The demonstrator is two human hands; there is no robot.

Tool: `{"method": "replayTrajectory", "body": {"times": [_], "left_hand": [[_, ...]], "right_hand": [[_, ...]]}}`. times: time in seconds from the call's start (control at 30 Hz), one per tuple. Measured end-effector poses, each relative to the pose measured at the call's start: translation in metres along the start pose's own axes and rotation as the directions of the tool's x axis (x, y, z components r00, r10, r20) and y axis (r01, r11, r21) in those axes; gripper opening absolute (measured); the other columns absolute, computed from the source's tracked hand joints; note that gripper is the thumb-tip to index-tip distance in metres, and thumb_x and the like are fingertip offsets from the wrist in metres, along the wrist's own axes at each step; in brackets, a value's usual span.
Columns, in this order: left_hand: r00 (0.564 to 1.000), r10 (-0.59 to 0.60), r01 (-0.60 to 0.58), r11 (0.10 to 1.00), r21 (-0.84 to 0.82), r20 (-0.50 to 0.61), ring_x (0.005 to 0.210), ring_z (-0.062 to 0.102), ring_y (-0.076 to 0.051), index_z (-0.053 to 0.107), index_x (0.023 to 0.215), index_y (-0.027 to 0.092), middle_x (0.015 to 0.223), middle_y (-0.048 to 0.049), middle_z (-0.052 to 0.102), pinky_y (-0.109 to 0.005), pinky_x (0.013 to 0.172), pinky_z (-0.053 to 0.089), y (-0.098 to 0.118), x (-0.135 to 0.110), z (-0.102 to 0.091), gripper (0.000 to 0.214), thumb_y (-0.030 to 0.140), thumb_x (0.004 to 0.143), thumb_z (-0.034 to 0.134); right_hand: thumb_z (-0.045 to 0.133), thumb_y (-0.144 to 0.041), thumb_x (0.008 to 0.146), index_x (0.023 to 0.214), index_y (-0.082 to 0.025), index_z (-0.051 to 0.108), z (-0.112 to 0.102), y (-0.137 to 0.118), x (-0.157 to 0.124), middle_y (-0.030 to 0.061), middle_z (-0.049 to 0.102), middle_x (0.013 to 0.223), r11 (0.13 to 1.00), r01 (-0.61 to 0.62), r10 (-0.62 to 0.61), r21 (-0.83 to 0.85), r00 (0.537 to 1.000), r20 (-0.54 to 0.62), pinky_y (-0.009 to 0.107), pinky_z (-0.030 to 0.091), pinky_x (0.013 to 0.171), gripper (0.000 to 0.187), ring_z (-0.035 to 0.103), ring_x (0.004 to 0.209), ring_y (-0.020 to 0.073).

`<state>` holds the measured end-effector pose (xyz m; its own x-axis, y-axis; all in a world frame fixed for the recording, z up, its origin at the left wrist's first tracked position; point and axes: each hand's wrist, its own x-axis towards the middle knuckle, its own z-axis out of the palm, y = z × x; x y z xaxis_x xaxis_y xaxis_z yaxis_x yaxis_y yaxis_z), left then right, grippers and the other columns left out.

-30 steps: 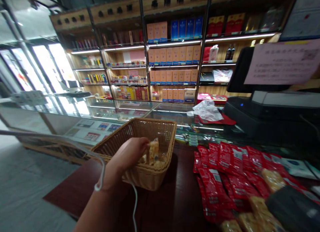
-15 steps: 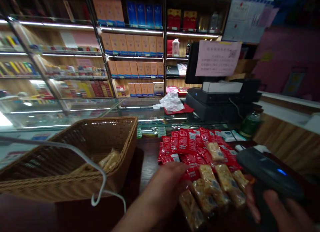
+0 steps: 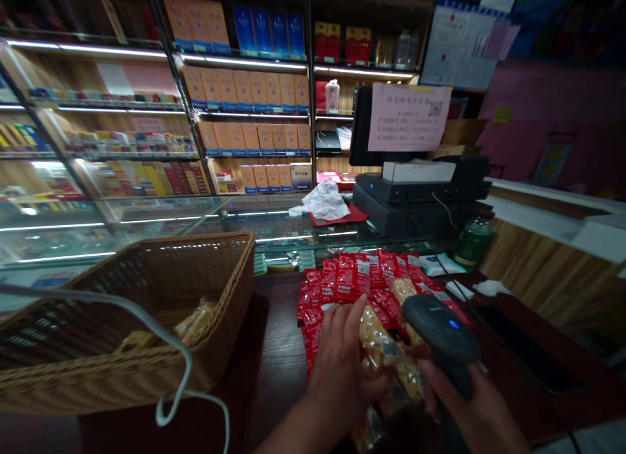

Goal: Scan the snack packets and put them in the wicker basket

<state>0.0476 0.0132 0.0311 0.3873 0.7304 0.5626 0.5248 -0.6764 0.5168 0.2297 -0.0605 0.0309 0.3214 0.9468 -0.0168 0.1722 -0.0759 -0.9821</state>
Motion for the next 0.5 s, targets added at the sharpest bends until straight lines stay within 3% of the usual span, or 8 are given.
{"method": "replayTrajectory", "body": {"times": [0.1,0.17,0.27,0.3,0.37,0.43,0.5], "left_hand": [[0.985,0.108,-0.103,0.994,0.046,-0.134,0.127,0.044,-0.038,0.020,0.154,0.027,0.135,-0.0158,0.051,-0.063,0.106,0.039,0.005,-0.017,-0.012,0.111,0.015,0.063,0.082],[0.977,0.115,-0.115,0.993,0.009,-0.179,0.128,0.044,-0.039,0.022,0.155,0.029,0.137,-0.0160,0.051,-0.061,0.105,0.041,0.004,-0.027,-0.020,0.114,0.024,0.062,0.088],[0.979,-0.107,0.059,0.964,-0.260,-0.173,0.122,0.054,-0.037,0.037,0.149,0.030,0.139,-0.0153,0.054,-0.055,0.100,0.048,-0.005,-0.036,-0.036,0.110,0.046,0.056,0.092],[0.963,-0.239,0.173,0.902,-0.395,-0.125,0.112,0.062,-0.034,0.048,0.142,0.027,0.132,-0.0145,0.060,-0.050,0.092,0.054,-0.008,-0.037,-0.042,0.095,0.053,0.059,0.089],[0.877,-0.478,0.402,0.665,-0.629,0.055,0.077,0.070,-0.023,0.068,0.111,0.020,0.099,-0.0097,0.074,-0.035,0.068,0.058,-0.013,-0.036,-0.054,0.058,0.057,0.069,0.081],[0.782,-0.580,0.521,0.408,-0.750,0.228,0.053,0.064,-0.015,0.069,0.083,0.016,0.066,-0.0035,0.072,-0.025,0.051,0.052,-0.014,-0.032,-0.065,0.043,0.055,0.069,0.080],[0.740,-0.601,0.542,0.267,-0.797,0.302,0.048,0.063,-0.013,0.067,0.075,0.015,0.056,-0.0014,0.070,-0.021,0.047,0.049,-0.011,-0.027,-0.075,0.042,0.051,0.063,0.086]], "right_hand": [[0.074,-0.057,0.072,0.097,-0.017,0.062,0.026,0.000,0.004,-0.0017,0.064,0.054,0.997,-0.061,0.060,0.040,0.998,0.012,0.027,0.048,0.048,0.050,0.059,0.049,0.0197],[0.080,-0.053,0.063,0.093,-0.018,0.063,0.037,-0.002,0.003,0.0019,0.072,0.066,0.994,-0.096,0.097,0.046,0.995,-0.022,0.029,0.051,0.052,0.049,0.065,0.058,0.0228],[0.080,-0.055,0.062,0.091,-0.019,0.065,0.044,-0.003,0.001,0.0013,0.072,0.067,0.993,-0.113,0.112,0.022,0.993,0.023,0.030,0.053,0.056,0.048,0.067,0.063,0.0247],[0.079,-0.055,0.064,0.088,-0.020,0.065,0.045,-0.002,0.000,-0.0008,0.068,0.059,0.995,-0.103,0.102,0.008,0.994,0.047,0.030,0.051,0.054,0.045,0.065,0.058,0.0235],[0.078,-0.051,0.068,0.084,-0.021,0.065,0.047,-0.001,0.000,-0.0045,0.058,0.047,0.998,-0.066,0.065,0.007,0.994,0.090,0.029,0.046,0.048,0.037,0.058,0.047,0.0205],[0.079,-0.046,0.069,0.085,-0.021,0.066,0.051,-0.002,0.000,-0.0050,0.055,0.046,0.997,-0.037,0.028,0.062,0.990,0.136,0.029,0.043,0.047,0.032,0.054,0.045,0.0193],[0.078,-0.043,0.069,0.088,-0.020,0.067,0.056,-0.007,-0.001,-0.0047,0.055,0.046,0.994,-0.027,0.008,0.106,0.985,0.170,0.029,0.040,0.046,0.031,0.052,0.044,0.0186]]}}
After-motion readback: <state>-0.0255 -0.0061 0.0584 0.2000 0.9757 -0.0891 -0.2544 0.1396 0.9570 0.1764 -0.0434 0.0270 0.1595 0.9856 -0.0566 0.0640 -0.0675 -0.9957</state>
